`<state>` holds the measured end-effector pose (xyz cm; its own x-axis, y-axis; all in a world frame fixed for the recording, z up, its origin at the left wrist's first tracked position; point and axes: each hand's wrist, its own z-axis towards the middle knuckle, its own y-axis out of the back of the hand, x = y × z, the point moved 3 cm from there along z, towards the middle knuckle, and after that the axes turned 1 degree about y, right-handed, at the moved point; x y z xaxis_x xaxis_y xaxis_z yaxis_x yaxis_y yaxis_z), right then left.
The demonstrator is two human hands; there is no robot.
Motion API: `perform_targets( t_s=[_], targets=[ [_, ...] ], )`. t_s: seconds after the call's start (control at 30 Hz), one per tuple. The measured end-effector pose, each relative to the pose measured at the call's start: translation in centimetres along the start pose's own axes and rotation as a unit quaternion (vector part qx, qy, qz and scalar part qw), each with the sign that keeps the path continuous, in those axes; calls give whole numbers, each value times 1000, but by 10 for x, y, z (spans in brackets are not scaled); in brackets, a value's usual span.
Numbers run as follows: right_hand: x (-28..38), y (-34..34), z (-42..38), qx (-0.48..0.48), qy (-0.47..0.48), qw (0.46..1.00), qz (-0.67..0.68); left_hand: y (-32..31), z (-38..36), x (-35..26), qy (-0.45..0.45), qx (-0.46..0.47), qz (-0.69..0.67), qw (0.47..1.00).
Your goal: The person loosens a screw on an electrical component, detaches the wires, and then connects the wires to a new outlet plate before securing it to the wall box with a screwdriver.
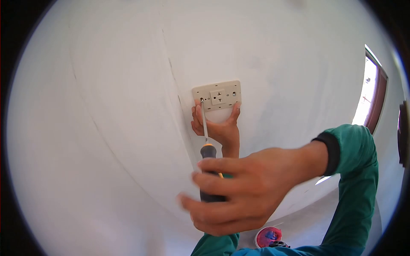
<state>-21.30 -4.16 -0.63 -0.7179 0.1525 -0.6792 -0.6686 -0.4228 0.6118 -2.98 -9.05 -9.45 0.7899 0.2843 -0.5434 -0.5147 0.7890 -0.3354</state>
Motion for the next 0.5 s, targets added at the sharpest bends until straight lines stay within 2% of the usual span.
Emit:
perform_targets(
  t_s=[0.07, 0.1, 0.17, 0.2, 0.27, 0.3, 0.37, 0.5],
  targets=[
    [-3, 10, -2, 20, -88, 984, -151, 5, -3, 0, 44, -13, -20, 999],
    [-8, 6, 1, 18, -88, 985, -149, 4, -4, 0, 43, -12, -17, 999],
    [-13, -4, 9, -59, 1, 995, -80, 0, -4, 6, 80, 36, -74, 993],
    [-9, -4, 8, -59, 2, 995, -80, -1, -3, 10, 79, 34, -74, 994],
    [2, -4, 3, -7, -59, 996, -65, -2, -4, 12, 13, 32, -18, 999],
    [0, 1, 2, -7, -61, 996, -65, -4, -5, 12, 14, 34, -18, 999],
    [-8, 12, -1, -5, -85, 982, -167, -8, -6, 13, 44, 12, -56, 997],
    [-7, -3, 3, -73, -58, 991, -96, -3, -3, 9, 58, 53, -57, 995]
  ],
)
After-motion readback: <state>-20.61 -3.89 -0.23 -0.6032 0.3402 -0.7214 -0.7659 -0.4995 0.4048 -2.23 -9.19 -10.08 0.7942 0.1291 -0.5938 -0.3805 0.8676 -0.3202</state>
